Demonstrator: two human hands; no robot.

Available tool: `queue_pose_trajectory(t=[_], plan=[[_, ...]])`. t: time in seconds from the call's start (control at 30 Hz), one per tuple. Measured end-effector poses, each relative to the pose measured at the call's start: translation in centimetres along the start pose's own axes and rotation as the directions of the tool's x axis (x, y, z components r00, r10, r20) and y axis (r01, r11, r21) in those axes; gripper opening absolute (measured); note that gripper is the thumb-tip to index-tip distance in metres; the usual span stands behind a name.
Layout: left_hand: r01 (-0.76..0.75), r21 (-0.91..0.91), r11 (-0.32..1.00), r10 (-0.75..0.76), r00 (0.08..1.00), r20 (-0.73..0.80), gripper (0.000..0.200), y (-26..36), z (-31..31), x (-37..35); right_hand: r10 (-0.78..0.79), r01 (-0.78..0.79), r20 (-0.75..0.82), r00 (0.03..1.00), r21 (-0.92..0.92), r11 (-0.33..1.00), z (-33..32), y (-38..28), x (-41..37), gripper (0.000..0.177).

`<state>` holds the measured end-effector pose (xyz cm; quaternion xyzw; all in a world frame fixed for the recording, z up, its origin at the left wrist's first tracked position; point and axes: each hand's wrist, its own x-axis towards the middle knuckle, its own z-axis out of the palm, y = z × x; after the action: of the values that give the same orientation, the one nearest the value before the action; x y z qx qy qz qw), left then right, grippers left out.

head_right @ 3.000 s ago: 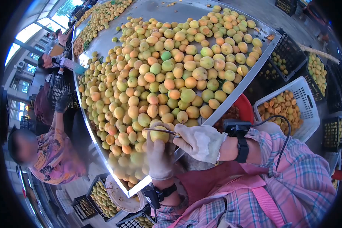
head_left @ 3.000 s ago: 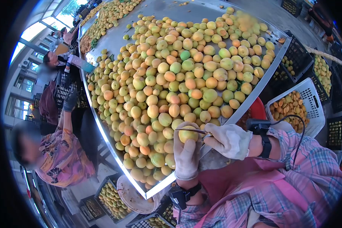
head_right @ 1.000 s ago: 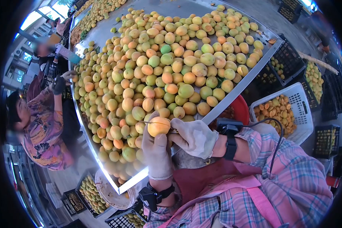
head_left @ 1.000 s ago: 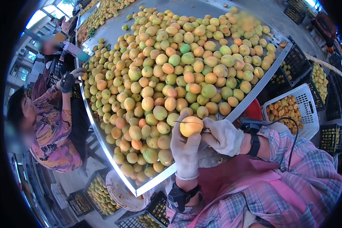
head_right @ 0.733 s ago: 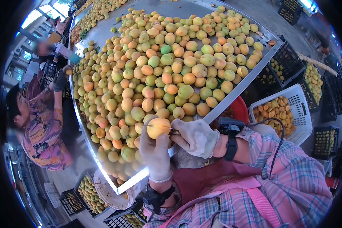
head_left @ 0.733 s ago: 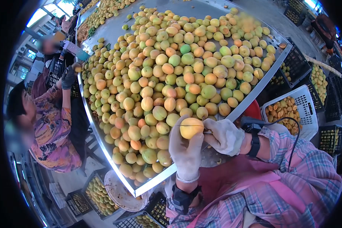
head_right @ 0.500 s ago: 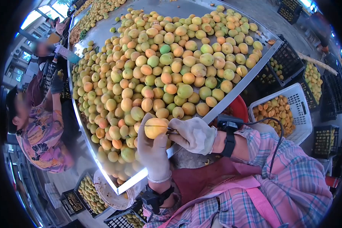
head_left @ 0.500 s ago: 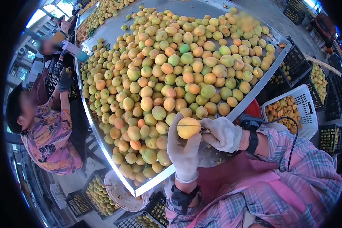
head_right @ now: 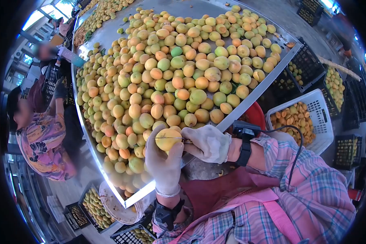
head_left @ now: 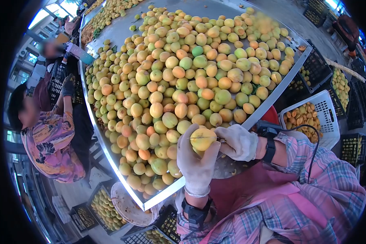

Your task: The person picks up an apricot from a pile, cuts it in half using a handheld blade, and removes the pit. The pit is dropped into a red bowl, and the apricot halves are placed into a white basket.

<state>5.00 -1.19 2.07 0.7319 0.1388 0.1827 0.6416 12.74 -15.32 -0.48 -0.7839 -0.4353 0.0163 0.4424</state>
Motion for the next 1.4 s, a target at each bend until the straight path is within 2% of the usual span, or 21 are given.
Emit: queue_pose_trajectory(t=[0.07,0.1,0.17,0.2,0.27,0.3,0.37,0.47,0.6,0.67,0.7,0.77,0.8,0.87,0.9,0.97,1.1,1.17,1.27,1.4], plan=[[0.057,-0.164,0.985,-0.063,0.997,-0.034,0.051,0.0,0.4,-0.1,-0.028,0.029,-0.030,0.999,0.001,1.000,-0.2,-0.4,0.3,0.025],[0.056,-0.163,0.985,-0.063,0.997,-0.034,0.051,0.2,0.6,-0.1,-0.029,0.029,-0.031,0.999,0.001,1.000,0.0,-0.3,0.4,0.025],[0.125,-0.381,0.916,-0.134,0.991,0.002,0.046,0.6,0.9,-0.2,0.013,-0.013,0.034,0.999,0.005,1.000,0.4,0.0,0.4,0.024],[0.124,-0.380,0.917,-0.133,0.991,0.003,0.046,0.5,1.0,-0.2,0.013,-0.013,0.032,0.999,0.004,1.000,0.3,0.0,0.4,0.024],[0.125,-0.260,0.957,-0.133,0.991,-0.016,0.041,-0.1,1.0,-0.2,0.017,-0.017,0.017,1.000,-0.046,0.999,0.4,-0.3,0.2,0.021],[0.127,-0.260,0.957,-0.136,0.991,-0.016,0.041,0.0,0.8,-0.1,0.019,-0.018,0.019,1.000,-0.045,0.999,0.4,-0.2,0.1,0.021],[0.143,-0.101,0.985,-0.138,0.989,0.053,0.036,0.2,0.1,0.3,0.002,0.005,0.070,0.998,-0.104,0.995,0.3,-0.1,-0.1,0.021],[0.098,-0.018,0.995,-0.097,0.992,0.080,0.034,-0.2,-0.4,0.6,-0.026,0.038,0.073,0.997,-0.173,0.984,-0.1,-0.5,0.2,0.022],[0.089,-0.023,0.996,-0.086,0.991,0.098,0.035,-0.1,-0.3,0.6,-0.051,0.065,0.077,0.996,-0.182,0.981,-0.2,0.0,-0.2,0.025],[0.093,-0.048,0.994,-0.087,0.989,0.120,0.038,0.0,-0.3,0.6,-0.110,0.099,-0.060,0.992,-0.164,0.982,-0.2,-0.5,-0.3,0.037],[0.093,-0.048,0.994,-0.087,0.989,0.120,0.038,-0.1,-0.1,0.6,-0.110,0.099,-0.060,0.992,-0.164,0.981,-0.3,-0.5,-0.3,0.037],[0.104,-0.114,0.988,-0.096,0.993,0.074,0.041,-0.6,0.2,0.4,0.085,-0.084,0.038,0.996,-0.009,0.996,-0.9,-1.0,0.0,0.058],[0.107,-0.114,0.988,-0.098,0.992,0.075,0.041,-0.6,0.3,0.4,0.087,-0.087,0.039,0.995,-0.008,0.996,-0.8,-0.8,0.0,0.058],[0.047,-0.143,0.989,-0.037,0.997,0.070,0.042,-0.6,0.4,0.5,0.031,-0.031,0.075,0.997,0.002,1.000,-0.5,-0.2,0.0,0.069],[0.047,-0.143,0.989,-0.037,0.997,0.070,0.042,-0.4,0.4,0.6,0.031,-0.031,0.075,0.997,0.003,1.000,-0.7,-0.2,0.1,0.069],[0.141,0.039,0.989,-0.142,0.989,0.042,0.040,0.2,0.5,0.9,0.052,-0.047,0.131,0.990,-0.042,0.998,-1.3,-0.6,0.3,0.068],[0.146,0.008,0.989,-0.147,0.988,0.038,0.038,-0.1,0.3,0.9,0.050,-0.029,0.190,0.980,-0.116,0.993,-2.8,-1.1,0.8,0.064],[0.113,0.003,0.994,-0.113,0.991,0.076,0.039,-0.1,0.2,1.0,-0.017,0.043,0.164,0.986,-0.155,0.987,-3.2,-1.0,0.9,0.061],[0.099,0.072,0.992,-0.106,0.990,0.092,0.039,-0.7,0.1,1.0,0.001,0.034,0.234,0.972,-0.143,0.989,-3.7,-0.5,1.3,0.061],[0.081,0.037,0.996,-0.085,0.990,0.115,0.038,-1.0,0.4,1.0,0.051,-0.006,0.297,0.953,-0.150,0.989,-4.0,0.3,1.3,0.058]])
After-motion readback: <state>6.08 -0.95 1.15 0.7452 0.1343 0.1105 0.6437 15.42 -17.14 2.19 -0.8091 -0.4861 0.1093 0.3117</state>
